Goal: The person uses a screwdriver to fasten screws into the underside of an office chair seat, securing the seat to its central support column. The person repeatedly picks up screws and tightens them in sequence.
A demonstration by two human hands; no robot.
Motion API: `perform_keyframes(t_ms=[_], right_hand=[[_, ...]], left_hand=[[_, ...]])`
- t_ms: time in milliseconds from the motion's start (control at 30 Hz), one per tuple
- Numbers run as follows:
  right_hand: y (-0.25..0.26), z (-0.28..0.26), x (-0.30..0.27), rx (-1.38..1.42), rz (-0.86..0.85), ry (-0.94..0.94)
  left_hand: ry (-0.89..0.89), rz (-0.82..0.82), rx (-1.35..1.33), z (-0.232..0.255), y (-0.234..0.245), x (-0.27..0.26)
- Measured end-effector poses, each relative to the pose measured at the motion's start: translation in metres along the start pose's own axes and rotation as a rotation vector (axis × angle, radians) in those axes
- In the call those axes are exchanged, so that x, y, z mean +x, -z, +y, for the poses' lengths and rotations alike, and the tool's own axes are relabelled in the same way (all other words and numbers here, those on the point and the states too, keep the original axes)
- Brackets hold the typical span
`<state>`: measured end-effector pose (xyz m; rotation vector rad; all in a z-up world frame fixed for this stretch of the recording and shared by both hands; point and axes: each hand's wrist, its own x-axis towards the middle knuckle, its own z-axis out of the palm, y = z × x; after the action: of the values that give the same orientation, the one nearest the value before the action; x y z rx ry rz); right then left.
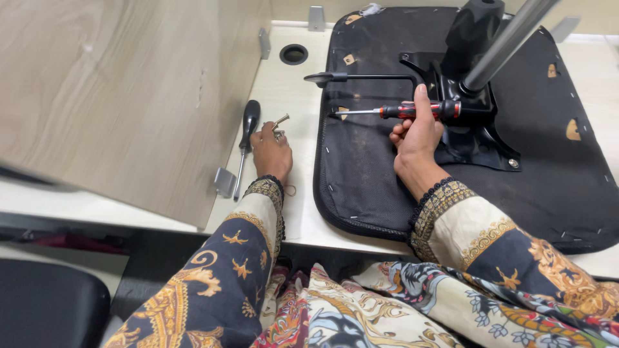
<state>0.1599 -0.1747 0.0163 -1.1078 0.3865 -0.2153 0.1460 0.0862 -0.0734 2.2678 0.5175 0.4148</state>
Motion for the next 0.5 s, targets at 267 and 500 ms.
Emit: perform_keyframes(t_ms=[267, 500], right_hand=[[-0.001, 0.001, -0.003, -0.037, 0.057, 0.020], [-0.002, -0.003, -0.007, -0.089, 0.084, 0.032]], left_hand=[[0.000, -0.093, 0.239, 0.018, 0.019, 0.004], [-0.066, -0.124, 0.258, 0.018, 0.016, 0.003]])
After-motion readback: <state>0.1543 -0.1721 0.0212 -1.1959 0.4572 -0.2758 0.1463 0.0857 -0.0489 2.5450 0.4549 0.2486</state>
